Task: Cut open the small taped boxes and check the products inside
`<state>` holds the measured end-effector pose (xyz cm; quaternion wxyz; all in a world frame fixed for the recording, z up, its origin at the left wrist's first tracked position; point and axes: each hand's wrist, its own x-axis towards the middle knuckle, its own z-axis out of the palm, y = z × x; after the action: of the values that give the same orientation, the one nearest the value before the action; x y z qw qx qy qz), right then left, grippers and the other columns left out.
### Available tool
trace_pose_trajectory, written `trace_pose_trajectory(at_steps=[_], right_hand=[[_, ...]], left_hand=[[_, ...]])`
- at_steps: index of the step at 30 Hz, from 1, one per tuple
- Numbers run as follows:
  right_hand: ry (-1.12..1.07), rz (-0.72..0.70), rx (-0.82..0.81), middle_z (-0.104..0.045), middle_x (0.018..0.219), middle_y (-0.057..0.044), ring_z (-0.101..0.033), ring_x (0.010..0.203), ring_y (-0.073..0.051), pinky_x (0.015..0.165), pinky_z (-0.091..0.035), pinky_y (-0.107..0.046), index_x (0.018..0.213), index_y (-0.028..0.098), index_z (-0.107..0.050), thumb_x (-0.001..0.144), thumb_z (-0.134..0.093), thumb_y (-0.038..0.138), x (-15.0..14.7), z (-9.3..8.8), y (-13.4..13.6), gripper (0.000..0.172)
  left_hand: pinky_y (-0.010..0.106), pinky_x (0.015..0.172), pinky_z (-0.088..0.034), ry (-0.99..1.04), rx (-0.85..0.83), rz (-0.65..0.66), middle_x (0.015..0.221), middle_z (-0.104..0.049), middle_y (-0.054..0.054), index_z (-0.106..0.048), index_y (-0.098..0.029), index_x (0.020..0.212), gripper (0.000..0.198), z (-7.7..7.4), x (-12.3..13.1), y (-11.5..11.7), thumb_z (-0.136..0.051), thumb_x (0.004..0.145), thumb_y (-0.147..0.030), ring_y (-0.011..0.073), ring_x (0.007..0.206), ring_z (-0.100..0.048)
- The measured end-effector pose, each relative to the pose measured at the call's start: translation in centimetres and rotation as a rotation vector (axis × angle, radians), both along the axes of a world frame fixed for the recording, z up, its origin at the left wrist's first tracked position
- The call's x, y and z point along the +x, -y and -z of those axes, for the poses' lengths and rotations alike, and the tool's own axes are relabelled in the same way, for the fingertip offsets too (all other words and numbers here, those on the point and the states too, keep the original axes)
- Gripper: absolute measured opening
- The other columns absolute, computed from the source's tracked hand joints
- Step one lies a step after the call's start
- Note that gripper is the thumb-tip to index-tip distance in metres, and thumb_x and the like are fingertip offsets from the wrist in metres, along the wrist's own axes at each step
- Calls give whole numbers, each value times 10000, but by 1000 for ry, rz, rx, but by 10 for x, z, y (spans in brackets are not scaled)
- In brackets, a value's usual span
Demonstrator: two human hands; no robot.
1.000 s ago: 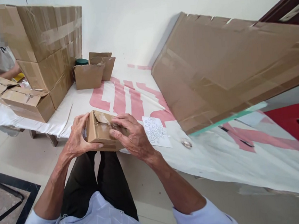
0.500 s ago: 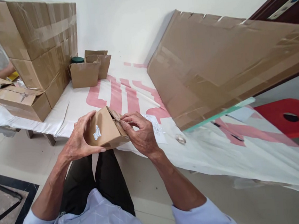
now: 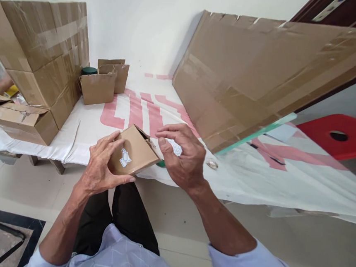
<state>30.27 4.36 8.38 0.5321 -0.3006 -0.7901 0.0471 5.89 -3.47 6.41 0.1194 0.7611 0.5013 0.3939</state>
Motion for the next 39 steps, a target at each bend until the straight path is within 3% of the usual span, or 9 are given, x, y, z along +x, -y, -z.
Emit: trace_pose_trajectory(at_steps=[4, 10, 19, 24, 29, 35, 39], right_hand=[[265, -33, 176, -757, 1055, -80, -667, 992, -255, 925, -554, -457, 1056, 255, -779, 1033, -632, 164, -7, -18, 19, 175], [505, 89, 295, -740, 1021, -98, -585, 994, -254, 847, -468, -405, 972, 213, -774, 1041, -606, 122, -16, -17, 25, 203], [469, 61, 237, -721, 963, -72, -591, 999, -254, 876, -461, -418, 879, 246, -725, 1028, -597, 88, -14, -14, 30, 252], [418, 10, 121, -733, 1026, -88, -598, 1053, -287, 901, -482, -466, 951, 254, -737, 1036, -578, 108, -13, -11, 28, 232], [420, 49, 137, -727, 1028, -102, -587, 1034, -289, 884, -474, -461, 938, 236, -706, 1052, -546, 100, -17, -8, 27, 239], [448, 94, 266, -697, 971, -107, -569, 983, -271, 919, -494, -451, 913, 208, -690, 1076, -493, 77, -30, -4, 24, 288], [509, 73, 214, -716, 1069, -110, -596, 1057, -269, 1011, -499, -474, 1004, 197, -706, 1098, -495, 114, -46, -5, 22, 246]], left_hand=[[629, 1205, -415, -25, 2, -63, 1693, -524, 246, -593, -235, 1556, 1035, -6, 21, -2, -971, 703, -684, 479, 1553, -497], [589, 1192, -425, -34, 35, -147, 1680, -543, 237, -599, -215, 1517, 960, -9, 44, 2, -996, 689, -493, 463, 1538, -521], [576, 1170, -420, -25, 78, -166, 1651, -568, 234, -595, -204, 1499, 864, -8, 52, 5, -927, 744, -459, 452, 1510, -544], [592, 1177, -403, -29, 49, -181, 1669, -550, 203, -593, -251, 1509, 849, -9, 56, 5, -906, 743, -438, 465, 1519, -516], [589, 1175, -407, -53, 48, -195, 1671, -541, 217, -556, -232, 1526, 830, -13, 60, 5, -861, 769, -386, 455, 1525, -513], [653, 1201, -419, -83, 131, -150, 1671, -529, 231, -486, -246, 1584, 907, -8, 43, 5, -875, 777, -385, 470, 1521, -527], [722, 1229, -421, -81, 185, -155, 1703, -499, 172, -448, -337, 1629, 929, -6, 28, 1, -880, 815, -451, 480, 1533, -517]])
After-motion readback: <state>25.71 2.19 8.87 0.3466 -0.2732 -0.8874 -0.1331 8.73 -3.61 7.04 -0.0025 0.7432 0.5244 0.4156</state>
